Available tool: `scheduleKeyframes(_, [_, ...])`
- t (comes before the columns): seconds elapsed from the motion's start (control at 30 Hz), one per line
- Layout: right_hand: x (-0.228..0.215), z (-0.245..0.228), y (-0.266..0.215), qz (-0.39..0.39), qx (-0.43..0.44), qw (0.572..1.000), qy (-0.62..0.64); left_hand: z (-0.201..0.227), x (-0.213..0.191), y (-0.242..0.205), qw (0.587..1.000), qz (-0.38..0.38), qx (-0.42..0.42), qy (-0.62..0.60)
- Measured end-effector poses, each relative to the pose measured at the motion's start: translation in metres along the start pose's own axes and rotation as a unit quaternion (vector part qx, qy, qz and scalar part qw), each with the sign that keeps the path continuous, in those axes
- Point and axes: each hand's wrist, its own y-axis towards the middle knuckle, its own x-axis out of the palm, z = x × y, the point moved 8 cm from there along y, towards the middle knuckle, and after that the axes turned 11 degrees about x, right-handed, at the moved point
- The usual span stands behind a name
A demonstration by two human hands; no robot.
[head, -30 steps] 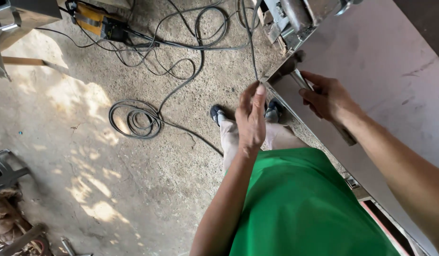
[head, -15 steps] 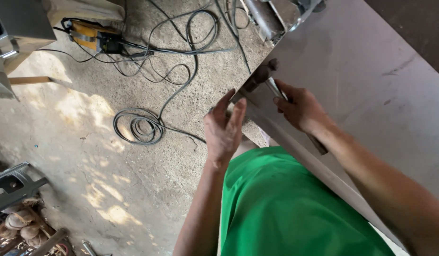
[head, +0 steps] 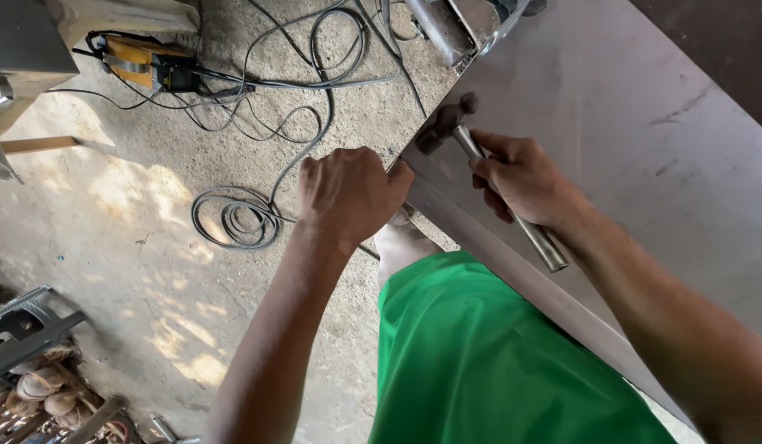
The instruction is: The person picks up a hammer from a workbench, opens a metal toolbox and takes out tinsnips, then positions a sheet-metal panel on the workbench. They clamp the panel, tap it with the hammer, and weld the metal, producing sparks, then reposition the panel and continue welding.
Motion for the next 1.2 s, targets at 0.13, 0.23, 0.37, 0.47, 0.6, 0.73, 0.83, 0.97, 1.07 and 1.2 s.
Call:
scheduleKeyframes(0.13, [0.006, -0.005, 0.0, 0.018, 0.029, 0.999, -0.01, -0.001, 0.013, 0.005, 0.999, -0.043, -0.02, 0.025])
scheduleKeyframes(0.23, [0.016, 0.0, 0.004, -0.002, 0.032, 0.999, -0.02, -0.014, 0.03, 0.018, 0.998, -0.05, -0.018, -0.045])
scheduleKeyframes(0.37, [0.021, 0.005, 0.005, -0.027, 0.043, 0.999, 0.003, -0.014, 0.033, 0.022, 0.998, -0.028, -0.019, -0.052])
scheduleKeyframes(0.47, [0.011, -0.005, -0.002, 0.004, 0.052, 0.999, 0.011, -0.003, 0.027, 0.022, 0.999, -0.028, 0.002, -0.015])
scheduleKeyframes(0.6, [0.009, -0.004, -0.003, 0.033, 0.043, 0.999, -0.004, 0.003, 0.031, 0.026, 0.998, -0.032, 0.027, 0.044])
scheduleKeyframes(0.73, [0.023, -0.008, -0.003, -0.004, 0.057, 0.998, 0.01, 0.004, 0.031, 0.027, 0.996, -0.026, 0.047, 0.067])
scheduleKeyframes(0.83, [0.014, -0.017, -0.008, 0.004, 0.059, 0.998, 0.015, 0.007, 0.024, 0.026, 0.996, -0.011, 0.062, 0.063])
scheduleKeyframes(0.97, [0.02, -0.006, 0.0, 0.036, 0.032, 0.999, 0.004, 0.01, 0.024, 0.026, 0.996, -0.01, 0.071, 0.058])
scheduleKeyframes(1.07, [0.023, -0.013, -0.005, 0.005, 0.047, 0.999, -0.009, 0.016, 0.02, 0.028, 0.995, -0.011, 0.084, 0.055])
scheduleKeyframes(1.2, [0.001, -0.021, -0.007, 0.059, 0.035, 0.997, 0.022, 0.015, 0.021, 0.028, 0.995, -0.014, 0.082, 0.058])
